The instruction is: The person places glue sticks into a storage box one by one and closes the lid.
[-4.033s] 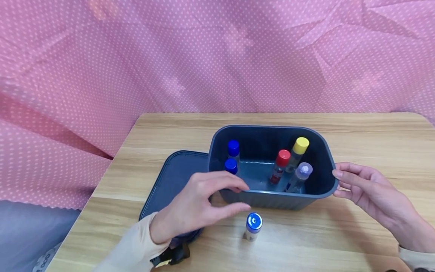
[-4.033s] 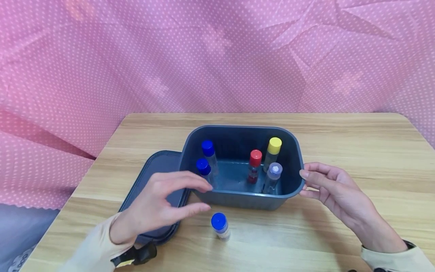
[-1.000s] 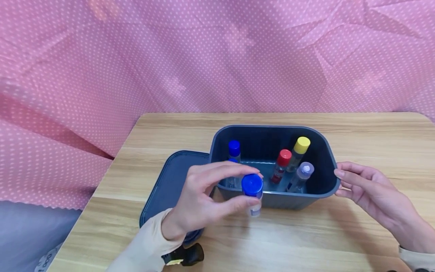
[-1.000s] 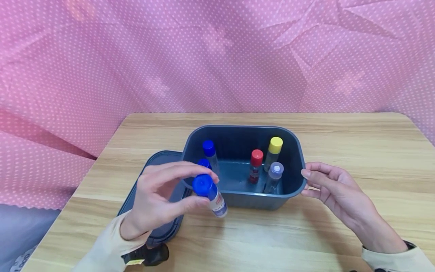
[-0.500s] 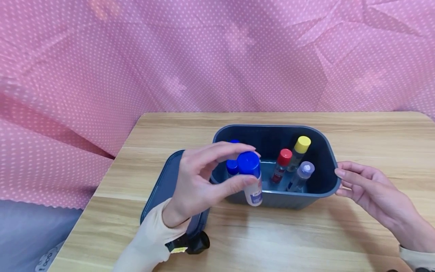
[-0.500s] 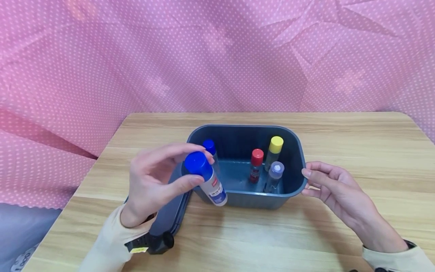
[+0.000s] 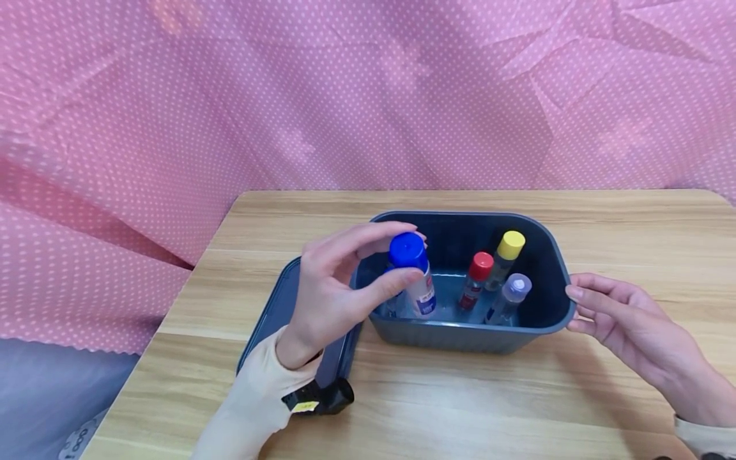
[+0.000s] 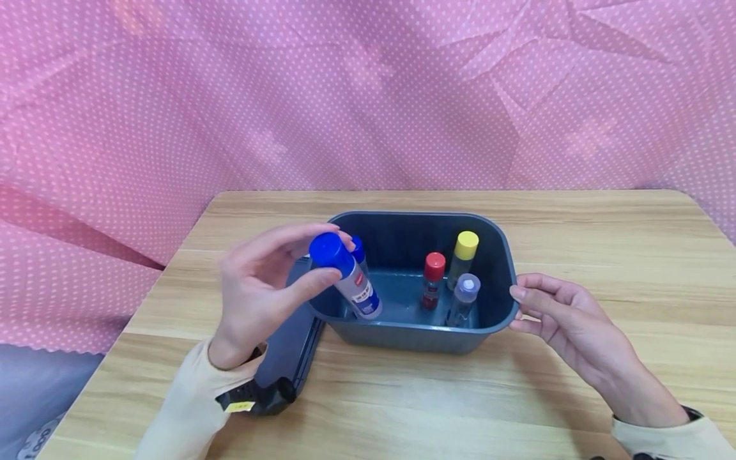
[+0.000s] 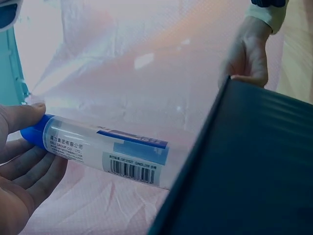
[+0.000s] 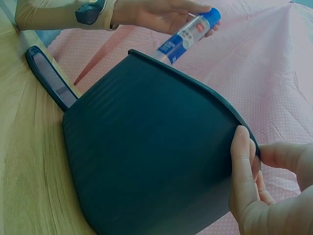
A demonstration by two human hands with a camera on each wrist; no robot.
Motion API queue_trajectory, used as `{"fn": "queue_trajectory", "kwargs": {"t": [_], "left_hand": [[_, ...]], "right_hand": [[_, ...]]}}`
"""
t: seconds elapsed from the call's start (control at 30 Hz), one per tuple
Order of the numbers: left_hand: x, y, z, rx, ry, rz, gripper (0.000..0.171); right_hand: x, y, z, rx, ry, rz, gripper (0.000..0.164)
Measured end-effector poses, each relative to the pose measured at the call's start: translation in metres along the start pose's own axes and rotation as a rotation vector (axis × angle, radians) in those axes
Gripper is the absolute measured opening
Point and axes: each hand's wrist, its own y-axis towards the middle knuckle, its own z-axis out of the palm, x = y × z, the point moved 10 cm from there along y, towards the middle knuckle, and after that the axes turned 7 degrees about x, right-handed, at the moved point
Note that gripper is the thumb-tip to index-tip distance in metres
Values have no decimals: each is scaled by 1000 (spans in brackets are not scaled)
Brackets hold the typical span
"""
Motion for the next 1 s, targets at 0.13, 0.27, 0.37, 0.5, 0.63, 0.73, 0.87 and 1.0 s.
{"fn": "queue_trajectory", "kwargs": {"t": [0.13, 0.27, 0.37, 0.5, 0.63, 0.73, 0.87, 1.0], "left_hand": [[8, 2, 1, 23, -1, -35, 42], [18, -3, 5, 82, -5, -79, 38], [26, -9, 9, 132, -10, -111, 37], [36, -17, 12, 186, 20, -162, 37], [47, -24, 16, 229, 58, -231, 38], [52, -26, 18, 250, 77, -269, 37], [55, -26, 22, 279, 112, -296, 36], [59, -28, 28, 313, 133, -325, 36]], "right_hand": [[1, 1, 1, 5, 0, 1, 42], [2, 2, 0, -2, 6, 10, 42], [2, 2, 0, -5, 8, 17, 43], [3, 2, -1, -3, 8, 21, 43], [4, 1, -2, -6, 7, 17, 43], [4, 1, -2, -7, 6, 12, 43], [4, 1, -3, -10, -2, 14, 43], [4, 2, -3, -11, -7, 16, 42]]}}
